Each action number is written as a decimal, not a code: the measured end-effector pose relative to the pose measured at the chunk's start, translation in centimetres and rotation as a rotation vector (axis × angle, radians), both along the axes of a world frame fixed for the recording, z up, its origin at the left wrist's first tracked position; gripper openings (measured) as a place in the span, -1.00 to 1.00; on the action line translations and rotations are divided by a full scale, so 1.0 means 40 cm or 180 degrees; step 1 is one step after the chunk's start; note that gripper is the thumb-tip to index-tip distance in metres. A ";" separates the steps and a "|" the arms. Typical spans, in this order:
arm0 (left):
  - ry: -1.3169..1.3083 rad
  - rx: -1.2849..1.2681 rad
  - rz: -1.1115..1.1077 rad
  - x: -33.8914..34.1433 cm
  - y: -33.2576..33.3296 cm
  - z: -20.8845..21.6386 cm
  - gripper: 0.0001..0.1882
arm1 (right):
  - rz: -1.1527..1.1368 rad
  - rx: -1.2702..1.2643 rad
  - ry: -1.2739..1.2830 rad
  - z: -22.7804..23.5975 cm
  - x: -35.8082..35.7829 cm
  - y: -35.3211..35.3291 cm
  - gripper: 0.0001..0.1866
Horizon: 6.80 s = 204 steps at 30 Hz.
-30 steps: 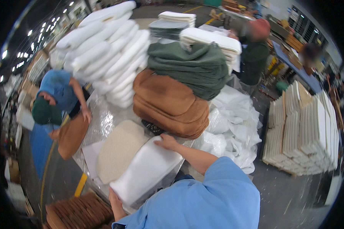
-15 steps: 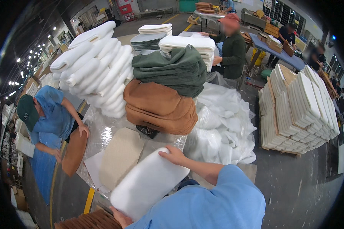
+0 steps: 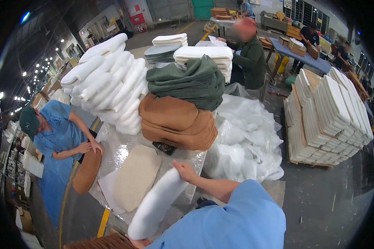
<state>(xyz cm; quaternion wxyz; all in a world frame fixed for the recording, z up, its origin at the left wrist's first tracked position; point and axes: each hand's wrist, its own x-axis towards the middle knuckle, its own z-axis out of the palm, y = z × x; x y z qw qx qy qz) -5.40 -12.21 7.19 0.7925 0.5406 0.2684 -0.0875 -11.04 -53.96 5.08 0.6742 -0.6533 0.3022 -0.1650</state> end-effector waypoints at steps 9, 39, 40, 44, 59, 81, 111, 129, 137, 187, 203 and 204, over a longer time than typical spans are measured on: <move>-0.0492 0.2469 -0.0982 0.016 0.102 0.055 -0.36 | 0.0319 -0.0081 -0.0105 -0.020 0.016 -0.009 -0.30; -0.1391 0.3024 -0.5145 -0.003 -0.088 0.177 -0.25 | 0.1789 -0.0424 0.1540 0.079 -0.011 -0.228 -0.23; -0.1548 0.3238 -0.5126 -0.023 -0.094 0.160 -0.22 | 0.2425 -0.0596 0.2091 0.065 0.005 -0.222 -0.13; -0.1592 0.3427 -0.5036 -0.065 -0.112 0.148 -0.21 | 0.4089 -0.1328 0.2386 -0.013 0.033 -0.117 -0.01; 0.0748 0.2134 -0.1826 0.033 0.194 0.215 -0.19 | 0.2693 -0.0392 0.2283 0.062 0.072 -0.273 -0.22; -0.1272 0.4157 -0.4383 -0.130 -0.046 0.197 -0.18 | 0.1813 0.2152 0.1819 -0.008 -0.046 -0.107 0.06; -0.1230 0.3411 -0.3631 0.021 -0.061 0.160 -0.21 | 0.3467 -0.4457 -0.0030 -0.042 0.931 0.430 -0.36; -0.0897 0.1883 -0.3181 0.129 -0.048 0.184 -0.15 | 0.3388 -0.1625 -0.0783 0.389 0.720 0.074 -0.83; -0.2196 0.1213 -0.0756 0.385 -0.241 0.206 -0.58 | 0.2634 0.0657 -0.1636 0.358 0.577 0.005 -0.68; -0.0603 -0.3347 -0.1267 -0.016 -0.187 0.320 -0.29 | 0.4940 -0.2582 0.0037 0.950 0.145 -0.096 -0.57; -0.1222 -0.2040 -0.0357 -0.268 -0.061 0.178 -0.53 | 0.5567 0.1137 0.1745 0.258 0.312 0.587 -0.76; -0.1288 -0.2002 -0.0395 -0.291 -0.045 0.156 -0.54 | 0.5789 0.1291 0.1879 0.245 0.329 0.565 -0.75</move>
